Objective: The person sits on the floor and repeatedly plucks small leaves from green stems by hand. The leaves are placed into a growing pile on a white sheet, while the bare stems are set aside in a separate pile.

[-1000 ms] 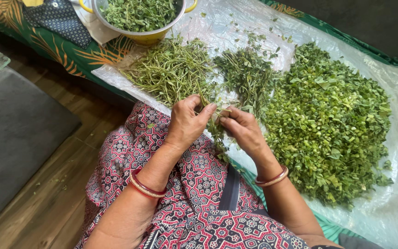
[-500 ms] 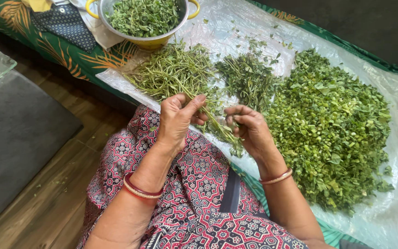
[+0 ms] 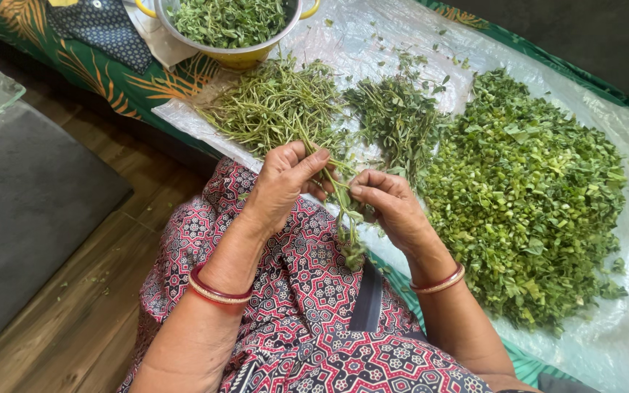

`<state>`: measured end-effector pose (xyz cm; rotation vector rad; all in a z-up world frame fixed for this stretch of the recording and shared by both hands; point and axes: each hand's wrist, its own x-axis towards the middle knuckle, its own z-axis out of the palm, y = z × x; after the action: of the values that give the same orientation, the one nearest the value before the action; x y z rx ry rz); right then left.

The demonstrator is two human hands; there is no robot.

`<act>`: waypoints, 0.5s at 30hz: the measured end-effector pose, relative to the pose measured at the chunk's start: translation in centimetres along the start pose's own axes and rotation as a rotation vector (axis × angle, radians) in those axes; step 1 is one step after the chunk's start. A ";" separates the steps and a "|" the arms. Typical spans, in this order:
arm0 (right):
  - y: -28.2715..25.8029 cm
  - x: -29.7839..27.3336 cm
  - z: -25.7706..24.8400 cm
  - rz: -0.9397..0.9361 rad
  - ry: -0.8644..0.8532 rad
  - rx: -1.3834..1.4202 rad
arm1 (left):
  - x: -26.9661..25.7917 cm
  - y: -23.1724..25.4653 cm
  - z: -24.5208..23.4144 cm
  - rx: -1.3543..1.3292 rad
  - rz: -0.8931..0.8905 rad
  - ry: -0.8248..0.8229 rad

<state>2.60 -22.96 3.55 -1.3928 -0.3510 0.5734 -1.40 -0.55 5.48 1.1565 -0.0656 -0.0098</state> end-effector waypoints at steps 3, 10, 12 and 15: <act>-0.3 0.1 0.0 -0.102 0.019 -0.100 | 0.0 -0.1 0.3 0.041 -0.017 -0.029; -0.4 0.1 1.1 -0.015 0.012 -0.060 | 0.2 -0.6 0.1 0.065 0.020 -0.028; 0.1 -0.1 1.0 -0.066 -0.029 -0.102 | 0.1 -0.8 0.0 0.071 0.024 -0.037; 1.2 0.2 0.7 -0.170 0.007 -0.322 | 0.1 -1.1 0.3 0.075 -0.002 -0.067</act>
<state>2.15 -22.21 2.51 -1.6535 -0.5690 0.3819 -1.26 -1.25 4.54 1.2316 -0.1256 -0.0482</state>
